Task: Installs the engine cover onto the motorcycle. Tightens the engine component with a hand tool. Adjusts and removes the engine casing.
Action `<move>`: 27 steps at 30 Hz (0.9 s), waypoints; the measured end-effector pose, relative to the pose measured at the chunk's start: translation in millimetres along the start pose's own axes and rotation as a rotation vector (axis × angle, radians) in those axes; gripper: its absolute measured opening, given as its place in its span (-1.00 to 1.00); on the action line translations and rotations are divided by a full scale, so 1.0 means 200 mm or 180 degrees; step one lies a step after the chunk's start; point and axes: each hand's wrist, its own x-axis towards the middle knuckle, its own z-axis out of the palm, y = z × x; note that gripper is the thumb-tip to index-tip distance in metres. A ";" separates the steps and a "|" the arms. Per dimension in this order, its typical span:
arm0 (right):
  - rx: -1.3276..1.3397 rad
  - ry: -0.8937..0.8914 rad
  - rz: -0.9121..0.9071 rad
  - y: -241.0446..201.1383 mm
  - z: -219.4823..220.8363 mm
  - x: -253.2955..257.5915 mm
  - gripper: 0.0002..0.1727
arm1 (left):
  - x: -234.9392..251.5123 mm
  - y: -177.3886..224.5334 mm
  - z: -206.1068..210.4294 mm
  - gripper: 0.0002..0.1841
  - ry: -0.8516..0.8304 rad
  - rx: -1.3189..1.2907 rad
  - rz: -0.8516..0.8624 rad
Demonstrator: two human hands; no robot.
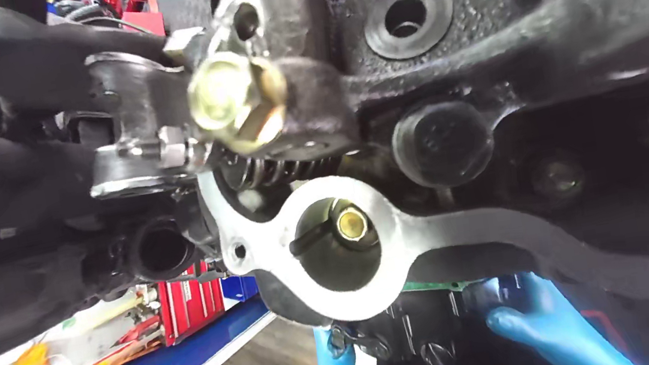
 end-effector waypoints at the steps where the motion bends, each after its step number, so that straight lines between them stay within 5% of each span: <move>1: -0.0023 0.0009 0.0038 -0.01 0.01 0.00 0.39 | 0.00 0.00 0.00 -0.40 0.0025 0.0046 0.0004; 20: 0.0146 -0.0103 0.0330 -0.09 0.04 0.09 0.39 | -0.04 -0.08 -0.10 -0.57 0.0229 -0.0147 -0.0193; 27: 0.0218 -0.0090 0.0482 -0.11 0.05 0.11 0.27 | 0.04 -0.08 -0.06 -0.26 0.0271 0.0023 -0.0206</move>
